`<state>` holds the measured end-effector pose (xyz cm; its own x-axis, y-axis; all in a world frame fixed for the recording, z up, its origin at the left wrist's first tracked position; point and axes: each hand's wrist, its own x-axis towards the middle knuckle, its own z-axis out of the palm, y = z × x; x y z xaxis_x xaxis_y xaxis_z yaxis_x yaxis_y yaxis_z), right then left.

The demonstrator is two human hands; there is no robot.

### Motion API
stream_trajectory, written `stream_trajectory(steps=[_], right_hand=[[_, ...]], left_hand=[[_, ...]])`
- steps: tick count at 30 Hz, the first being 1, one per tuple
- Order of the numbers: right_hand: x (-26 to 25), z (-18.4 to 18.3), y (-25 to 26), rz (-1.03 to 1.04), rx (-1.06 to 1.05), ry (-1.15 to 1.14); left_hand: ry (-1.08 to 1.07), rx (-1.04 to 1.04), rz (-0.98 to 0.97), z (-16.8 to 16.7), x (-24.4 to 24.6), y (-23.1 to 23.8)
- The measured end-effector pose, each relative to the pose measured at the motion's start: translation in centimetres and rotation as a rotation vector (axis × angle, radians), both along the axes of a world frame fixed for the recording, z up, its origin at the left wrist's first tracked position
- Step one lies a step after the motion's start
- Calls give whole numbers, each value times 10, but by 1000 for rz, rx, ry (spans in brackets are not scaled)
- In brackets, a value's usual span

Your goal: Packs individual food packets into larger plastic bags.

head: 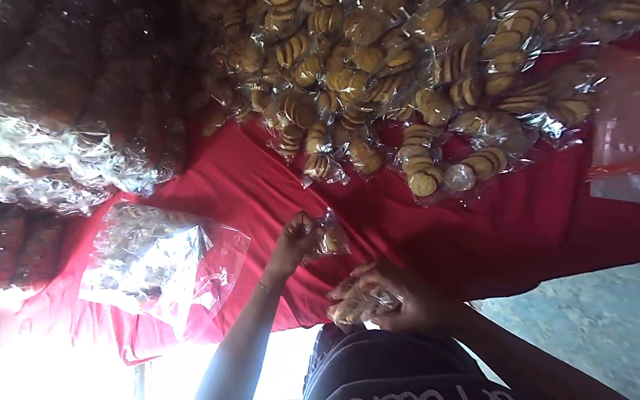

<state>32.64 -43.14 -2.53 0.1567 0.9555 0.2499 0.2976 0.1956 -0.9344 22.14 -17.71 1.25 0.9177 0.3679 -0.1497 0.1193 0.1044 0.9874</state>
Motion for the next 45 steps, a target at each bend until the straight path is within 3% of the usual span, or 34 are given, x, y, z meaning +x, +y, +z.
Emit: stream_trajectory(steps=[5, 9, 12, 15, 17, 19, 21, 24, 27, 29, 31, 33, 37, 40, 43, 45], right_hand=[[8, -18, 9, -146, 78, -369], [2, -36, -10, -353, 79, -383], [3, -35, -16, -287, 85, -217], [13, -27, -30, -350, 44, -153], [29, -21, -50, -490, 48, -266], [43, -24, -72, -613, 23, -369], [52, -37, -88, -653, -3, -378], [55, -42, -91, -623, 14, -358], [56, -38, -93, -591, 4, -315], [58, -36, -95, -527, 5, -263], [61, -34, -90, -455, 32, -197], [65, -37, -80, -394, 60, -166], [79, -41, -67, -422, 63, -351], [84, -38, -69, -455, -10, -389], [92, -34, -70, -377, -109, -364], [99, -34, -65, -338, -123, -379]], left_hand=[[-62, 400, -13, -32, 25, -44], [-154, 137, -167, -39, 9, -53], [-206, -44, -239, -46, 13, -72], [-240, -67, -289, -47, 47, -94], [-166, 1, -171, -33, 81, -99], [-41, 219, -37, -17, 120, -101], [-11, 606, -34, -14, 163, -100], [-33, 1068, -364, -19, 218, -88], [317, 1181, -685, 11, 244, -90], [419, 1131, -714, 15, 236, -90], [316, 980, -569, 8, 205, -85], [136, 769, -443, -6, 167, -82], [4, 197, -411, -26, 114, -77], [-66, 222, -311, -39, 108, -89], [-119, 303, -342, -46, 122, -104], [-116, 206, -340, -49, 126, -106]])
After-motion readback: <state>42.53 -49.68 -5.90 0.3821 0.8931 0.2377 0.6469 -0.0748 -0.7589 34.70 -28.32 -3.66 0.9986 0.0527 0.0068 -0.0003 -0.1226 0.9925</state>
